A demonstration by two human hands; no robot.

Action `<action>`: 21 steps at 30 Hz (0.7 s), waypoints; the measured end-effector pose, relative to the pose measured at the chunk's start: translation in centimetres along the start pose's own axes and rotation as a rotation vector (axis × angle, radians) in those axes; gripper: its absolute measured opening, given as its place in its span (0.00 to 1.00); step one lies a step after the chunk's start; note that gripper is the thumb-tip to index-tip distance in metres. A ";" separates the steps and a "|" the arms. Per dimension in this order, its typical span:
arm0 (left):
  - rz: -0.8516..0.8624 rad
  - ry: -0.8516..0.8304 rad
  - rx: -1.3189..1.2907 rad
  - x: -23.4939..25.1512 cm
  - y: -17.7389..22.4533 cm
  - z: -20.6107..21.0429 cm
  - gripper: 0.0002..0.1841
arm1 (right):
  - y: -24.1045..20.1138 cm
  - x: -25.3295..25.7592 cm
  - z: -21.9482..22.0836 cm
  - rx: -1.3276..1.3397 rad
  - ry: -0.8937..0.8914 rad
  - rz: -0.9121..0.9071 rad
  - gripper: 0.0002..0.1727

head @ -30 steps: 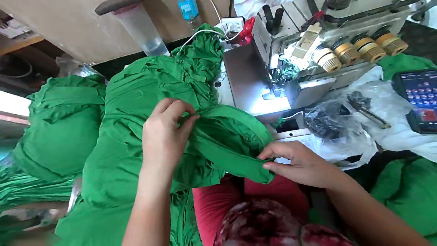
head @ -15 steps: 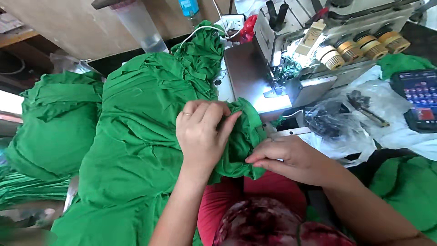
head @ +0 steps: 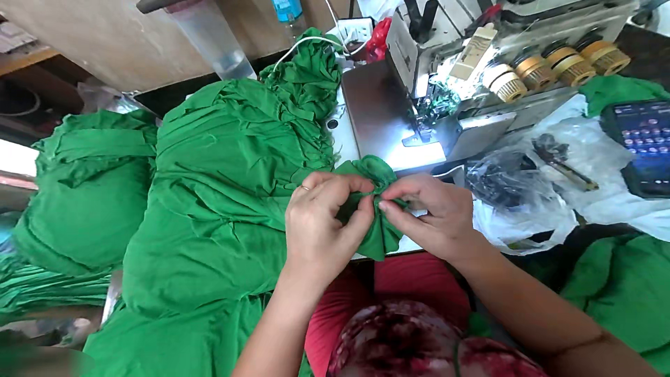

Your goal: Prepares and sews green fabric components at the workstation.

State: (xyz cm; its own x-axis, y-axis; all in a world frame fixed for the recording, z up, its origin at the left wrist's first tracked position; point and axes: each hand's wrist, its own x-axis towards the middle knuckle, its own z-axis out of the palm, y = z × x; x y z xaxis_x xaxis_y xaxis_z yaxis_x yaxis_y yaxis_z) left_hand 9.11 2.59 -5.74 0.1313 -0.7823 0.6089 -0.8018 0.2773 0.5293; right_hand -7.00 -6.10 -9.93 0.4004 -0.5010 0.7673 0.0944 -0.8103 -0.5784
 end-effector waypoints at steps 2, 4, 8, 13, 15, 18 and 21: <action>0.000 -0.007 -0.002 -0.2 0.0 0.0 0.05 | 0.1 0.1 0.1 0.051 -0.001 0.018 0.10; -0.002 -0.016 0.001 -0.2 0.0 0.0 0.06 | 0.2 0.2 0.2 0.036 -0.001 0.009 0.11; -0.032 -0.050 -0.016 -0.3 -0.1 -0.3 0.04 | 0.3 0.3 0.0 -0.013 -0.012 -0.026 0.08; 0.160 -0.197 0.028 -0.2 -1.2 -1.2 0.08 | 0.6 0.8 -0.8 -0.061 -0.091 -0.022 0.07; 0.203 -0.305 0.141 -0.6 -2.0 -2.3 0.15 | 0.8 1.2 -1.5 -0.100 -0.095 -0.015 0.07; 0.195 -0.342 0.218 -1.4 -3.4 -4.5 0.20 | 1.2 1.5 -2.5 -0.129 -0.105 0.019 0.07; 0.236 -0.219 0.222 -1.6 -3.2 -6.3 0.19 | 1.5 1.3 -2.5 -0.102 -0.132 0.032 0.07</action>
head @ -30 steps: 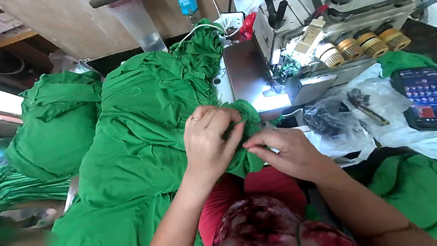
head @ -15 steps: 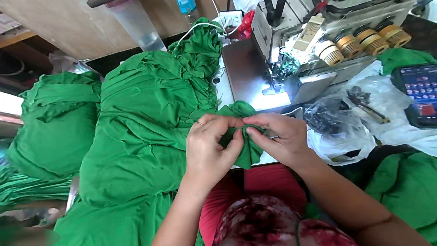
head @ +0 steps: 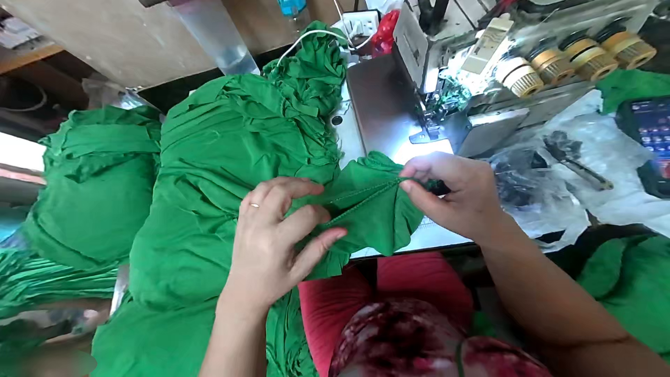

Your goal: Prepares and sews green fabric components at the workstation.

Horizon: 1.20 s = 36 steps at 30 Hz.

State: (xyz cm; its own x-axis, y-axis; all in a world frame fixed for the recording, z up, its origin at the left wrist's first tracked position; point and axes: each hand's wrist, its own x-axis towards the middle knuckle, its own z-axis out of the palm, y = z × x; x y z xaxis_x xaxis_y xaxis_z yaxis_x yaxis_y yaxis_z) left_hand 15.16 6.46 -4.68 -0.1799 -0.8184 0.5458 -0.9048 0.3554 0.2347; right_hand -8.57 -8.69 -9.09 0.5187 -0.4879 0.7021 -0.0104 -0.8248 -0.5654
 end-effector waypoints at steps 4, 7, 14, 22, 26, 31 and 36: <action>-0.013 0.149 -0.046 0.2 0.4 -0.2 0.12 | -0.3 -0.1 0.5 -0.040 -0.032 -0.010 0.08; -0.147 0.095 0.023 0.3 0.7 0.3 0.16 | -0.1 0.0 0.3 -0.093 -0.075 -0.035 0.09; -0.396 0.196 -0.629 0.2 1.3 4.8 0.09 | -0.1 -0.3 -1.1 -0.236 -0.256 -0.077 0.11; -0.357 0.219 -0.945 2.3 2.7 6.5 0.05 | -2.7 0.3 -4.4 -0.258 -0.469 -0.020 0.17; -0.252 0.143 -0.677 3.7 3.6 5.9 0.06 | -3.0 0.9 -2.7 -0.130 -0.194 -0.129 0.13; -0.198 0.037 -0.431 4.3 4.1 6.1 0.05 | -2.5 0.5 -1.2 -0.185 -0.133 -0.183 0.08; -0.214 -0.009 -0.314 4.6 3.7 6.7 0.05 | -2.6 0.4 -3.7 0.016 -0.037 -0.073 0.08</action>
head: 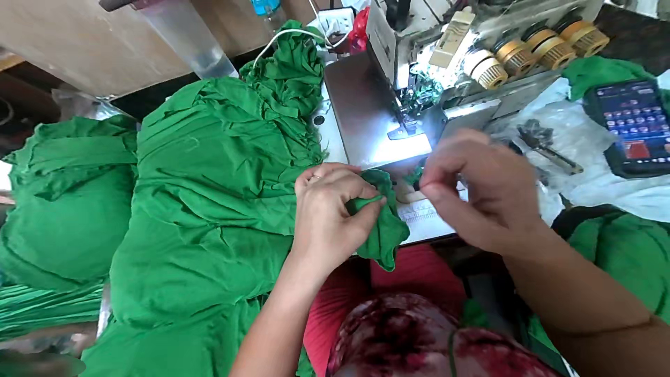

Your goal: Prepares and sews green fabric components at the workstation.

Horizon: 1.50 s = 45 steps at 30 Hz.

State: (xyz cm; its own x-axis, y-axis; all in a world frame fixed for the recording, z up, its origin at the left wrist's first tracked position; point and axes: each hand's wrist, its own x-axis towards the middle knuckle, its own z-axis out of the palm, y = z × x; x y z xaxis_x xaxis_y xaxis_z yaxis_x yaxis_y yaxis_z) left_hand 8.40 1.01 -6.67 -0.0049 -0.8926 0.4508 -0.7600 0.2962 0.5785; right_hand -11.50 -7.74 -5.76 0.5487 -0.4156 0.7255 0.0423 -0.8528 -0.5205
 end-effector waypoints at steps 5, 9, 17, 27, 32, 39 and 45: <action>0.004 0.011 -0.027 0.4 0.6 0.3 0.04 | 1.2 -1.7 1.7 0.037 -0.028 0.091 0.10; 0.016 -0.014 0.038 0.2 0.7 0.7 0.05 | 1.3 -2.4 2.3 -0.031 -0.034 0.081 0.12; 0.110 -0.001 -0.272 1.6 1.9 -0.1 0.06 | 1.5 -4.5 2.5 0.087 0.058 0.291 0.21; -0.110 -0.926 -0.428 5.8 -1.6 1.1 0.17 | 2.5 -5.3 2.2 0.174 0.156 0.223 0.03; -0.190 -0.621 -0.309 5.5 -0.8 -1.0 0.08 | 3.3 -6.9 0.7 0.517 0.167 0.377 0.04; 0.062 -0.132 -0.054 8.1 -1.6 -1.0 0.07 | 4.2 -8.9 1.4 0.755 0.005 0.582 0.13; -0.138 -0.238 0.367 11.5 -3.0 3.1 0.17 | 4.0 -9.2 2.8 0.846 0.094 0.728 0.14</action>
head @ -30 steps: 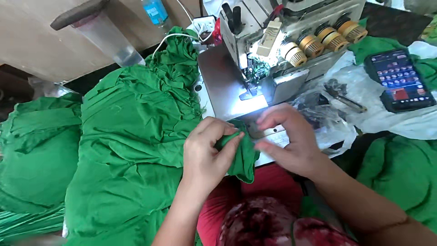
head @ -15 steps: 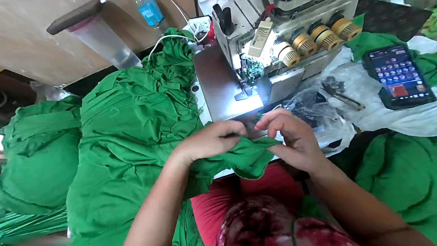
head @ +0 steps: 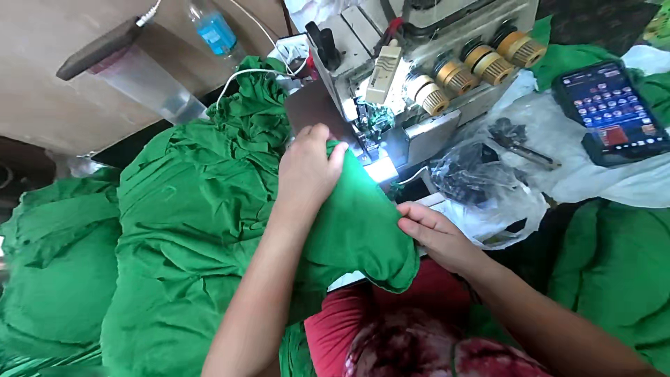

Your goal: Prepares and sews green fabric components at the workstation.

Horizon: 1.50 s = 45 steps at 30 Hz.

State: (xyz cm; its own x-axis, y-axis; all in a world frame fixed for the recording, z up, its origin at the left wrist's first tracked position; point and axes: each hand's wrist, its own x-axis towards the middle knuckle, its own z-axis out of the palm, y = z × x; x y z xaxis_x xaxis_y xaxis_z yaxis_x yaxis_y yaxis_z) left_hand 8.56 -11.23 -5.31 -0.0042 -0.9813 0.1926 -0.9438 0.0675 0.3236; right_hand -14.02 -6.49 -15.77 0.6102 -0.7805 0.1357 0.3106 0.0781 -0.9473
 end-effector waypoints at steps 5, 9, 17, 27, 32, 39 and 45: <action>-0.131 0.042 0.064 3.1 2.2 1.8 0.18 | -0.3 1.6 -0.4 -0.063 0.193 0.003 0.13; 0.044 0.231 0.012 2.7 0.2 2.6 0.20 | -0.4 2.0 -0.3 -0.160 0.193 -0.022 0.12; 0.217 0.092 -0.142 -3.3 0.4 2.1 0.17 | -0.6 1.8 -0.8 -0.378 0.144 -0.053 0.14; 0.304 0.207 -0.326 -5.0 0.2 0.8 0.16 | -9.1 -1.5 -10.8 -1.275 0.471 -0.049 0.11; 0.417 0.243 -0.393 -6.5 2.1 -0.2 0.10 | -7.4 -0.7 -13.0 -1.364 0.429 0.234 0.11; 0.434 0.187 -0.360 -7.8 2.1 -0.8 0.09 | -7.1 0.4 -12.9 -1.402 0.467 0.365 0.23; 0.430 0.174 -0.354 -8.4 1.9 -1.2 0.10 | -6.7 0.1 -13.0 -1.413 0.467 0.265 0.09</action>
State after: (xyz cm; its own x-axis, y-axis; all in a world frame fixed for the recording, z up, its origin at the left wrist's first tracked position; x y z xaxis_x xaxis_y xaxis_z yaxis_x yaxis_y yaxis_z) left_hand 7.22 -2.63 -5.26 -0.2798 -0.8103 0.5149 -0.7010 0.5389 0.4672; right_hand -25.50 -15.16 -13.16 0.1710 -0.9823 0.0769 -0.8693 -0.1872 -0.4574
